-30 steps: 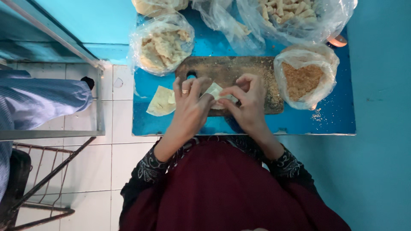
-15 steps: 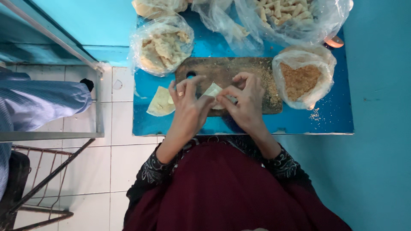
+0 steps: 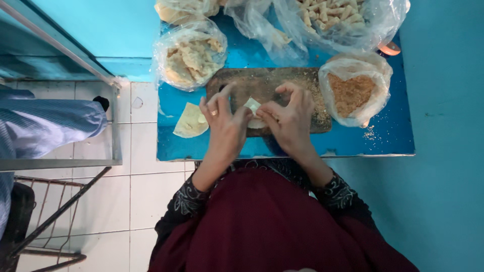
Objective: The person sits at a low table and folds small square dough wrappers one at a time on a wooden board, pressing the edges together to form filled pastry parcels, taking wrappers from a pile and finished pieces aside while bags of dough pieces and brown filling sit on the table.
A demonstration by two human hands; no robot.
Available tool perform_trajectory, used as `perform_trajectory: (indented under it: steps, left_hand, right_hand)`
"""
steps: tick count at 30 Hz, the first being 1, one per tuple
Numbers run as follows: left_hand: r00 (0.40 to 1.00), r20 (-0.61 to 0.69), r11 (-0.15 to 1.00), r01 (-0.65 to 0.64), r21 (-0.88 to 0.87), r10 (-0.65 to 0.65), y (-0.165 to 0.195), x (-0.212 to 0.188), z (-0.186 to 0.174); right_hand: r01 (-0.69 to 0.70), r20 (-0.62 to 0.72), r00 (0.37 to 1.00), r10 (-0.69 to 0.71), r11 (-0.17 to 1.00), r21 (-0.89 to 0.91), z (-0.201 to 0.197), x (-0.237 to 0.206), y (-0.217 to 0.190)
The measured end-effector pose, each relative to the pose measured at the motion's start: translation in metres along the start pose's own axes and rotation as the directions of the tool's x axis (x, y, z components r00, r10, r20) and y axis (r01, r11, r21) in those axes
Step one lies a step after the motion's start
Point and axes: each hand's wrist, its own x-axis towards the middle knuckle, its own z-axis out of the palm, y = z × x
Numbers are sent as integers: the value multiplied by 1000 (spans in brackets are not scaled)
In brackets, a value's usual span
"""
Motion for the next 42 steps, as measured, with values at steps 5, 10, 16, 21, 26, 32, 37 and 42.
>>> perform_trajectory:
  steps: [5,10,16,21,26,32,37,42]
  left_hand:
    - [1000,-12,997,21,74,-20,5,2,3]
    - [974,-183,988,114,-104,-132,4,-4,-7]
    - [962,-192,979,182,-89,-196,1,-9,-7]
    - [979,-153,990,135,-34,-138,2,-15,-10]
    - [987,-108,993,114,-15,-115,8,-12,-12]
    - [988,-89,991,117,-63,-122,13,-12,-16]
    - [992,-28,990,121,78,-119,6,-16,-15]
    - [987,-16,971,158,179,-158,4,-20,-10]
  right_hand:
    - [94,-21,995,-95,993,-68,3,1,1]
    - [151,49,988,-144,971,-187,11,13,3]
    - [170,87,985,-149,933,-316,13,47,4]
    - [263,46,965,-259,960,-97,-11,43,9]
    - [394,124,916,-382,913,-101,-8,29,1]
    - [-167,318,948,0,853,495,-16,24,10]
    - [-307,377,922,81,748,588,-46,49,48]
    - [-10,-166,984,61,957,291,-95,85,90]
